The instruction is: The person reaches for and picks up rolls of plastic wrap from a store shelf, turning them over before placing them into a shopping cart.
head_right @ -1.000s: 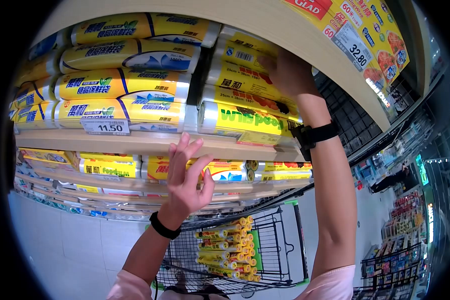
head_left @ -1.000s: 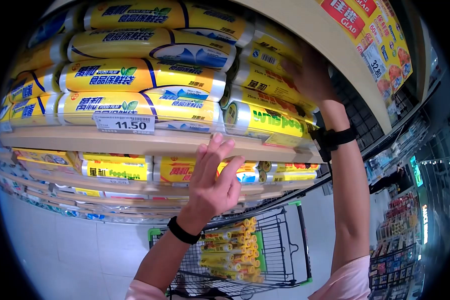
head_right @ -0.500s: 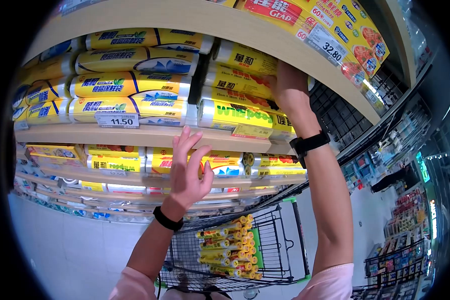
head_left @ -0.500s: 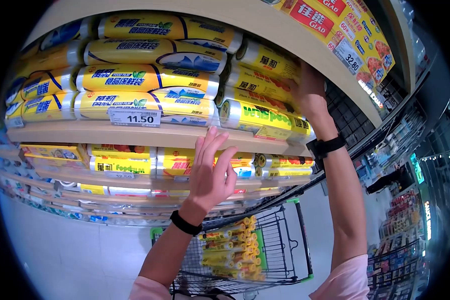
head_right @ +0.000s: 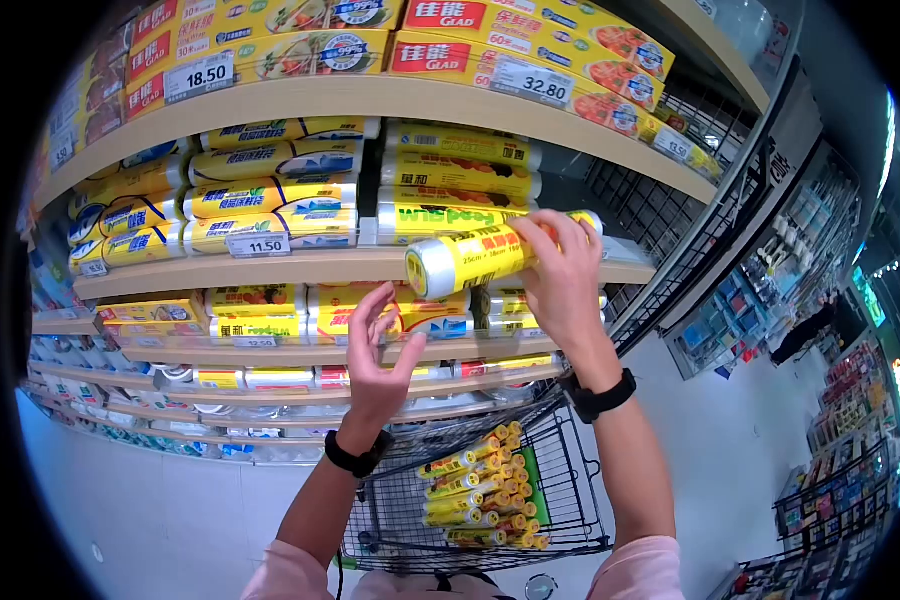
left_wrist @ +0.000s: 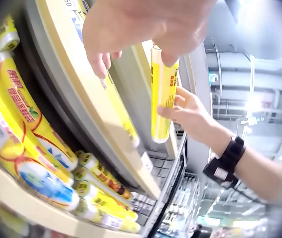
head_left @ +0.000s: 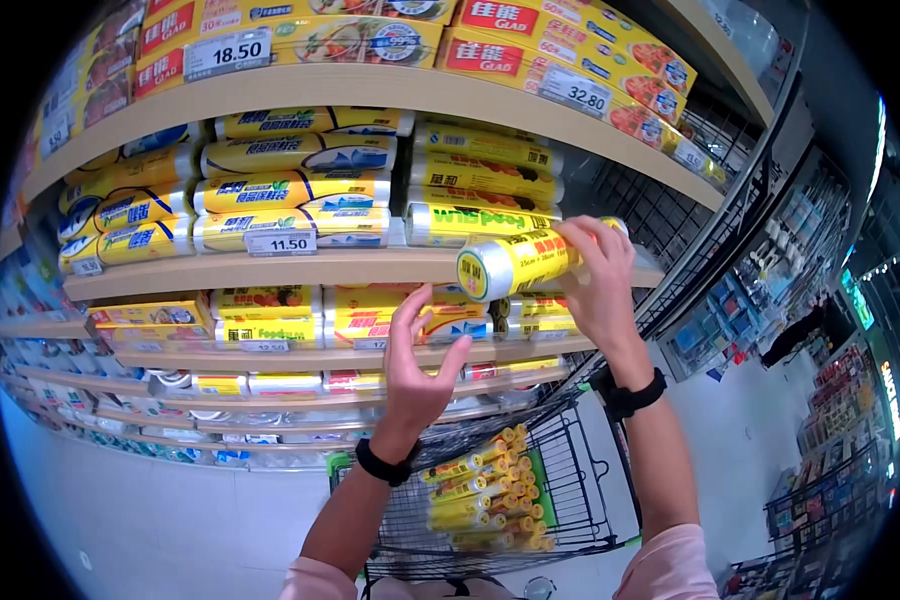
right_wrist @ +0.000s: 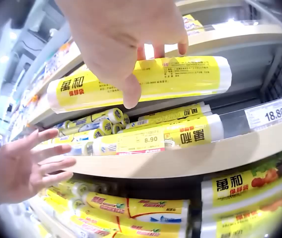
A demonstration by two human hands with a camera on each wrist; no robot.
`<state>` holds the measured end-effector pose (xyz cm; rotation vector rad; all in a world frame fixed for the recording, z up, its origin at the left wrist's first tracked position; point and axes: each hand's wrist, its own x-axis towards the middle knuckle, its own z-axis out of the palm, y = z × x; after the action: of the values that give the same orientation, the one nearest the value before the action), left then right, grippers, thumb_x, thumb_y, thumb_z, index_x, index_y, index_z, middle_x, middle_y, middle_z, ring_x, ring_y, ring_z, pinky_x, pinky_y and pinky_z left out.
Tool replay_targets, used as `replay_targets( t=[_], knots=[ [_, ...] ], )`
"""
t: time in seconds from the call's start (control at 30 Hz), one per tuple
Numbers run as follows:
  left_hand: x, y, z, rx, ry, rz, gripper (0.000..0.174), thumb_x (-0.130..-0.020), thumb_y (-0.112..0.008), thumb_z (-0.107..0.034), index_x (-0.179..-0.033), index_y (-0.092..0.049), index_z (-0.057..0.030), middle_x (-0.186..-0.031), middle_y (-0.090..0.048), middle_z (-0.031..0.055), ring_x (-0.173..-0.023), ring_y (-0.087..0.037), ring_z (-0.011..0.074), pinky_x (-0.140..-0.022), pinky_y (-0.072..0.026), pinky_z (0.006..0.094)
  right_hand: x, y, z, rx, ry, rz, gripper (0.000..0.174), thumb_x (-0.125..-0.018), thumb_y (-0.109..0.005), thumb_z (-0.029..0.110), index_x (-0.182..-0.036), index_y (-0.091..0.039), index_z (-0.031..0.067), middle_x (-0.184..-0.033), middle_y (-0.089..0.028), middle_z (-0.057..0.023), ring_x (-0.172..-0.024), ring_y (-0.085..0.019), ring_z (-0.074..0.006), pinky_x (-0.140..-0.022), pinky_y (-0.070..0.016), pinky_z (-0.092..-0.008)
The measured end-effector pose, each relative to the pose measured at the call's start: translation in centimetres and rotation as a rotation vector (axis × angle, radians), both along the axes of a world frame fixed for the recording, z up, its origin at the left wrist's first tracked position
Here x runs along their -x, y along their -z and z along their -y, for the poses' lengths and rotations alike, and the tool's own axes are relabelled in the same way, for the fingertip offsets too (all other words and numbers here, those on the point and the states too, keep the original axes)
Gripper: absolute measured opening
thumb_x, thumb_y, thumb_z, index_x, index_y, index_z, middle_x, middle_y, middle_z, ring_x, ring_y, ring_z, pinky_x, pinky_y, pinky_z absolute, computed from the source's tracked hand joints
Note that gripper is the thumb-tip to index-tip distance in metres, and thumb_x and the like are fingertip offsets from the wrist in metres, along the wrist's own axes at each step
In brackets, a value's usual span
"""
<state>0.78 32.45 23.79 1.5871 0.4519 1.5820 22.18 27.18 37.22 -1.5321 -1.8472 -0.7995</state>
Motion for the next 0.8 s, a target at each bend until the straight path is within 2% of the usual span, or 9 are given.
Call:
replay_targets(
  t=[0.13,0.23,0.33,0.43,0.5,0.6,0.63,0.7,0.8],
  knots=[
    [-0.5,-1.9,5.4,0.217,0.344,0.222,0.104,-0.079,-0.073,0.002,-0.157,-0.005,-0.0095,-0.149,-0.032,0.0204,-0.135,-0.045,0.0304,-0.111,-0.0442,0.0415,0.9,3.3,6.0,0.07,-0.032,-0.075,0.062,-0.066,-0.077,0.001,-0.125,-0.063,0.015,-0.121,-0.058,-0.0059,-0.119,-0.052,-0.0279,-0.107,-0.0273,-0.0492],
    [-2.0,-1.0,8.7,0.253,0.248,0.221,0.076,-0.081,-0.072,0.004,-0.145,-0.032,-0.0051,-0.137,-0.047,0.0151,-0.123,-0.055,0.0235,-0.101,-0.0514,0.0359,1.2,6.9,9.6,0.168,-0.088,-0.109,0.066,-0.066,-0.08,0.008,-0.13,-0.062,0.0142,-0.124,-0.058,-0.0055,-0.121,-0.051,-0.0272,-0.107,-0.0265,-0.0495],
    [-2.3,-0.5,12.0,0.354,0.113,0.191,0.06,-0.084,-0.076,-0.002,-0.134,-0.042,-0.002,-0.126,-0.055,0.011,-0.111,-0.06,0.0182,-0.096,-0.0518,0.0322,-0.6,10.1,12.9,0.264,-0.144,-0.274,0.068,-0.073,-0.081,0.025,-0.135,-0.057,0.011,-0.132,-0.057,-0.0086,-0.124,-0.05,-0.0278,-0.11,-0.0244,-0.0495],
    [-3.1,3.0,13.3,0.364,-0.035,0.209,0.044,-0.093,-0.067,-0.011,-0.132,-0.047,-0.0042,-0.118,-0.059,0.0084,-0.101,-0.061,0.014,-0.082,-0.0532,0.0281,-3.3,13.5,16.6,0.345,-0.025,-0.446,0.076,-0.078,-0.079,0.045,-0.138,-0.052,0.0078,-0.135,-0.056,-0.0131,-0.129,-0.047,-0.031,-0.113,-0.0195,-0.0481],
    [-3.4,3.6,14.5,0.461,-0.045,0.238,0.045,-0.095,-0.067,-0.015,-0.133,-0.045,-0.0049,-0.109,-0.06,0.0061,-0.094,-0.061,0.013,-0.077,-0.0548,0.0283,-5.5,15.6,18.5,0.409,-0.109,-0.627,0.075,-0.08,-0.08,0.04,-0.139,-0.051,0.0053,-0.134,-0.056,-0.0158,-0.123,-0.054,-0.0293,-0.11,-0.0318,-0.0454],
    [-4.4,3.6,17.7,0.526,-0.095,0.255,0.037,-0.099,-0.063,-0.023,-0.129,-0.047,-0.0079,-0.1,-0.061,0.0028,-0.078,-0.058,0.0079,-0.062,-0.0536,0.0255,-7.5,17.4,21.6,0.57,-0.313,-1.322,0.07,-0.084,-0.079,0.034,-0.138,-0.049,0.002,-0.13,-0.058,-0.0177,-0.113,-0.061,-0.0232,-0.098,-0.048,-0.0375],
    [-4.5,4.1,17.9,0.54,-0.08,0.264,0.035,-0.099,-0.063,-0.023,-0.127,-0.048,-0.0078,-0.098,-0.061,0.0022,-0.076,-0.058,0.0074,-0.061,-0.0536,0.0254,-8.0,19.0,21.9,0.482,-0.423,-1.442,0.059,-0.089,-0.075,0.023,-0.136,-0.049,-0.0005,-0.125,-0.06,-0.0161,-0.104,-0.064,-0.0157,-0.083,-0.0555,-0.0289],
    [-5.1,4.7,18.8,0.581,-0.048,0.302,0.031,-0.099,-0.063,-0.023,-0.123,-0.05,-0.0077,-0.093,-0.061,0.0009,-0.073,-0.056,0.0064,-0.06,-0.0535,0.0252,-9.8,20.5,23.0,0.613,-0.561,-1.626,0.046,-0.094,-0.065,0.01,-0.136,-0.048,-0.0016,-0.123,-0.062,-0.0124,-0.103,-0.063,-0.0147,-0.085,-0.0537,-0.0271],
    [-6.5,4.8,20.6,0.678,-0.024,0.264,0.026,-0.1,-0.061,-0.025,-0.117,-0.051,-0.0085,-0.095,-0.062,0.0037,-0.074,-0.061,0.0103,-0.063,-0.0588,0.031,-11.8,22.1,25.2,0.585,-0.643,-1.558,0.041,-0.097,-0.06,0.006,-0.135,-0.048,-0.0017,-0.12,-0.064,-0.0117,-0.097,-0.063,-0.0132,-0.08,-0.0538,-0.0263]
  ],
)
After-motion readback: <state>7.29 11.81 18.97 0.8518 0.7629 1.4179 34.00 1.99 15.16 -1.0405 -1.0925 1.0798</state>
